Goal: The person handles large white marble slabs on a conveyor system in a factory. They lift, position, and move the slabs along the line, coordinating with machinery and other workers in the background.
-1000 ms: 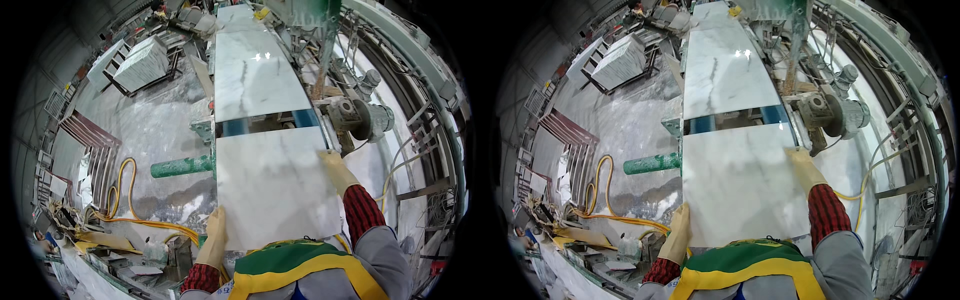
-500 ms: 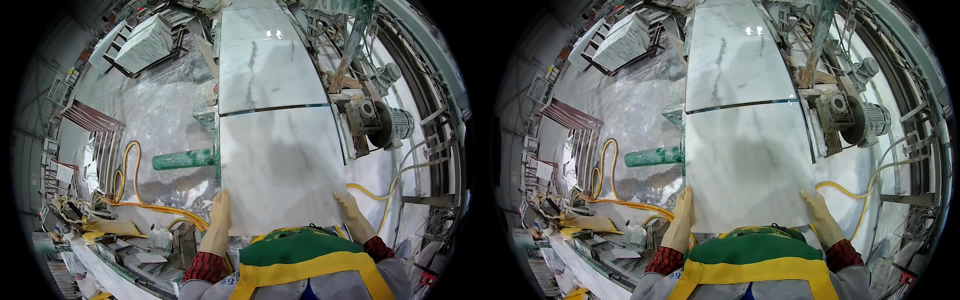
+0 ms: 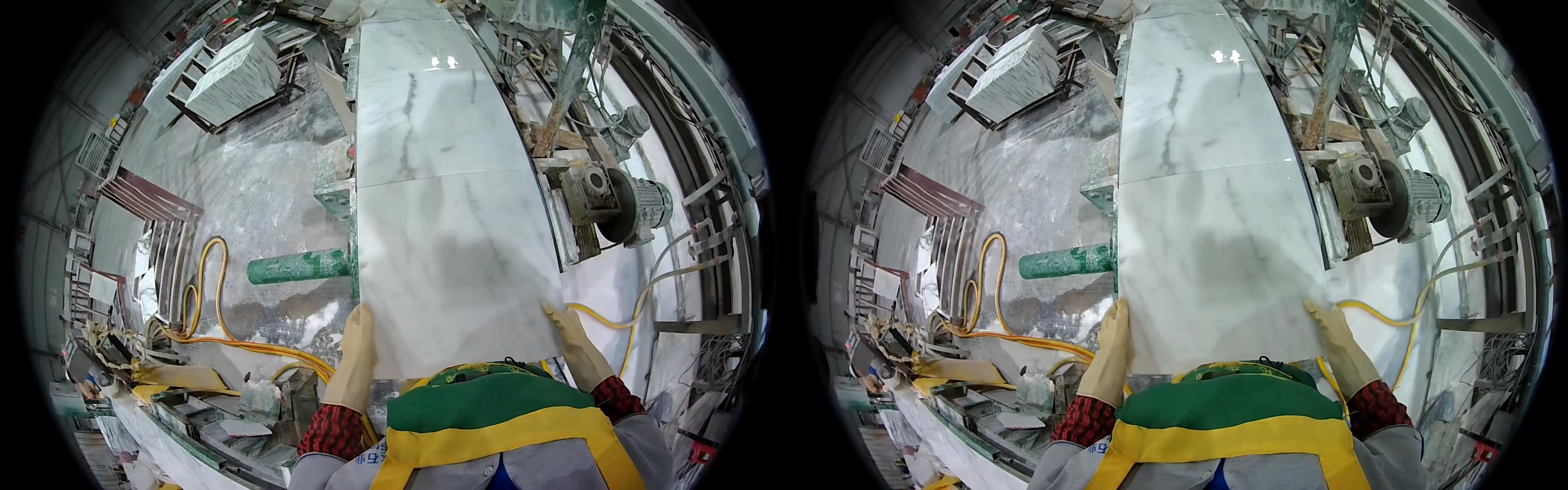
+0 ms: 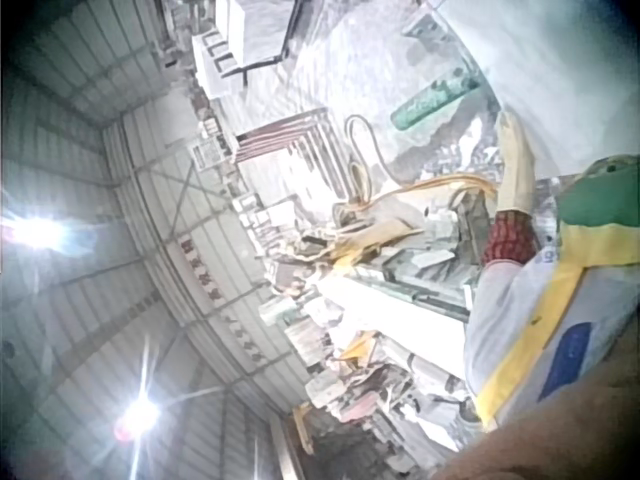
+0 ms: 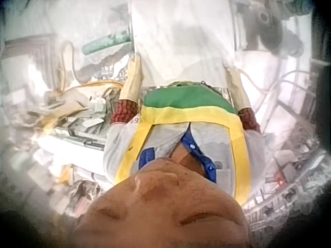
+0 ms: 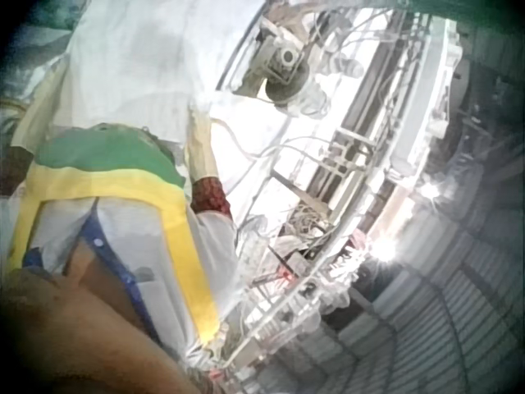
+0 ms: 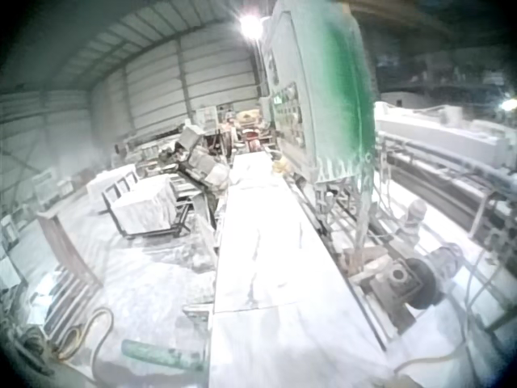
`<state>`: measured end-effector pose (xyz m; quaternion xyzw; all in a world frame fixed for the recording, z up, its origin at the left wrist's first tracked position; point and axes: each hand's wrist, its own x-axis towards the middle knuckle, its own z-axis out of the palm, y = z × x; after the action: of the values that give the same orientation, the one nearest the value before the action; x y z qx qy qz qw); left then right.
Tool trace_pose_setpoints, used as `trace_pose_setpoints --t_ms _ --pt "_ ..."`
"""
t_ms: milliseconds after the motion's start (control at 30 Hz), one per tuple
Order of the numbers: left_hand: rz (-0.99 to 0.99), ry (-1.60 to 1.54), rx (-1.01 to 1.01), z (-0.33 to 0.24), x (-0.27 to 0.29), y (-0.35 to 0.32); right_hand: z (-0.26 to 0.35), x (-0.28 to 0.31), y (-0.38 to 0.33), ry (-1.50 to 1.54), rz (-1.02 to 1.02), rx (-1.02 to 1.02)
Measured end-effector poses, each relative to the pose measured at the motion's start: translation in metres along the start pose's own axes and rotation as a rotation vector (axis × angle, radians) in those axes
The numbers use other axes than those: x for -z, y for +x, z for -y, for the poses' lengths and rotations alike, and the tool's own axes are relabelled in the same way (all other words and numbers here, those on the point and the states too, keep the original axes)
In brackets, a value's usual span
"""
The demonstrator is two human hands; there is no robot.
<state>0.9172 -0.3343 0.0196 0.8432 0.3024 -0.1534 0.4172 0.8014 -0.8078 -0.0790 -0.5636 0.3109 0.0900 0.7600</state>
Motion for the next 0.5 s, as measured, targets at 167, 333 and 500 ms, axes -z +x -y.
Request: trace_pose_setpoints --t_ms 167,333,500 --pt "0.04 -0.112 0.05 -0.003 0.001 0.001 0.043 -0.033 -0.022 -0.05 -0.045 -0.086" --pt "0.033 -0.112 0.06 0.008 -0.003 0.018 0.041 -0.034 -0.02 0.043 0.004 -0.033" --pt "0.092 -0.135 0.07 -0.004 -0.001 0.017 -0.002 0.0 0.014 0.107 0.034 -0.011"
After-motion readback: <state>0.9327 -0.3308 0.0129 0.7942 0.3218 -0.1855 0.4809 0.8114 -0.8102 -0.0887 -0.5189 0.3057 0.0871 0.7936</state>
